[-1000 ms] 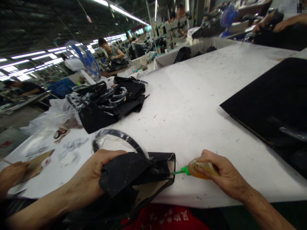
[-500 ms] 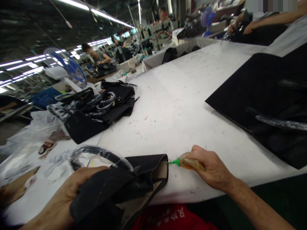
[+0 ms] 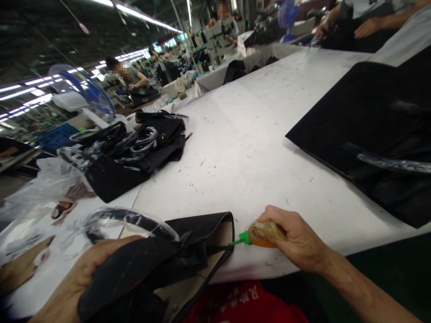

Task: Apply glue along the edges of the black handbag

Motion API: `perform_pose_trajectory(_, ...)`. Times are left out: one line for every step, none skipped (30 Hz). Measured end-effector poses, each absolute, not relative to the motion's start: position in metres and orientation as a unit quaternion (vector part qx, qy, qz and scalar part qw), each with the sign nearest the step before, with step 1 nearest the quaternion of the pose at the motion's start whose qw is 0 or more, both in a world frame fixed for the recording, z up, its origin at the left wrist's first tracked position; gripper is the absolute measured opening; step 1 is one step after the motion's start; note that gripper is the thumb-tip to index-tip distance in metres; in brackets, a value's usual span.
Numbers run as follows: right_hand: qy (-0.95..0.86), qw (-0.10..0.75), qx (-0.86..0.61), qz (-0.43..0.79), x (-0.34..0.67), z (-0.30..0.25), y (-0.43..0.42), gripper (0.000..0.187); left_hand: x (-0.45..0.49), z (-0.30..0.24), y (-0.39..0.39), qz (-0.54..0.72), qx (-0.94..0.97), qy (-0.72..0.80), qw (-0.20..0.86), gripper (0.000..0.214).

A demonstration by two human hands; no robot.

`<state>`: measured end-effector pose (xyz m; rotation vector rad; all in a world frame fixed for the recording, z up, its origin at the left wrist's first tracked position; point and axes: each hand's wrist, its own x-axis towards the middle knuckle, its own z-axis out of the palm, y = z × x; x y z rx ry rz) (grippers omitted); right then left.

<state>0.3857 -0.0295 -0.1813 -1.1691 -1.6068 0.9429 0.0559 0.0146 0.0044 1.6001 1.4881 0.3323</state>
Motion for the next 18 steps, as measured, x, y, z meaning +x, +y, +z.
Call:
perform_pose_trajectory(-0.652,0.441,-0.475,0.394,0.385,-0.18,-0.03,0.031,0.058,0.006,0.013,0.14,0.635,0.612,0.451,0.018)
perform_pose_trajectory(-0.655,0.43,-0.478,0.397,0.384,-0.179,-0.031,0.033,0.061,0.007,0.012,0.14,0.627,0.614,0.458,0.018)
perform_pose_trajectory(-0.659,0.426,-0.484,0.387,0.383,-0.179,-0.031,0.033,0.062,0.008,0.012,0.137,0.623,0.613,0.466,0.018)
perform_pose_trajectory(-0.664,0.428,-0.492,0.367,0.382,-0.179,-0.031,0.031,0.063,0.008,0.011,0.133,0.621,0.611,0.472,0.018)
perform_pose_trajectory(-0.668,0.436,-0.499,0.339,0.382,-0.179,-0.031,0.029,0.063,0.008,0.01,0.129,0.618,0.61,0.478,0.018)
perform_pose_trajectory(-0.669,0.446,-0.504,0.315,0.382,-0.179,-0.032,0.027,0.063,0.008,0.01,0.126,0.617,0.609,0.481,0.018)
perform_pose_trajectory(-0.667,0.456,-0.506,0.302,0.382,-0.179,-0.032,0.025,0.062,0.007,0.01,0.122,0.618,0.608,0.483,0.019)
perform_pose_trajectory(-0.662,0.462,-0.506,0.304,0.382,-0.178,-0.033,0.023,0.061,0.007,0.01,0.117,0.619,0.609,0.481,0.02)
perform_pose_trajectory(-0.658,0.461,-0.501,0.322,0.381,-0.177,-0.034,0.023,0.06,0.007,0.01,0.112,0.619,0.613,0.478,0.022)
perform_pose_trajectory(-0.656,0.456,-0.493,0.345,0.381,-0.175,-0.035,0.024,0.059,0.007,0.009,0.107,0.619,0.617,0.474,0.025)
perform_pose_trajectory(-0.657,0.449,-0.485,0.364,0.381,-0.173,-0.036,0.024,0.058,0.007,0.009,0.104,0.619,0.62,0.47,0.028)
perform_pose_trajectory(-0.662,0.442,-0.478,0.371,0.38,-0.172,-0.037,0.024,0.058,0.006,0.009,0.1,0.619,0.623,0.468,0.03)
perform_pose_trajectory(-0.67,0.44,-0.472,0.366,0.38,-0.17,-0.037,0.025,0.057,0.006,0.009,0.098,0.619,0.624,0.468,0.031)
perform_pose_trajectory(-0.677,0.442,-0.469,0.356,0.379,-0.169,-0.037,0.025,0.056,0.006,0.009,0.096,0.618,0.622,0.47,0.031)
perform_pose_trajectory(-0.679,0.447,-0.47,0.345,0.378,-0.168,-0.038,0.025,0.054,0.005,0.008,0.095,0.618,0.62,0.474,0.031)
perform_pose_trajectory(-0.677,0.453,-0.472,0.337,0.377,-0.168,-0.037,0.025,0.052,0.003,0.008,0.094,0.62,0.617,0.476,0.03)
perform_pose_trajectory(-0.677,0.454,-0.47,0.339,0.377,-0.167,-0.037,0.025,0.049,0.002,0.008,0.094,0.623,0.613,0.477,0.028)
perform_pose_trajectory(-0.679,0.45,-0.465,0.348,0.376,-0.167,-0.037,0.025,0.046,-0.001,0.009,0.096,0.632,0.604,0.476,0.027)
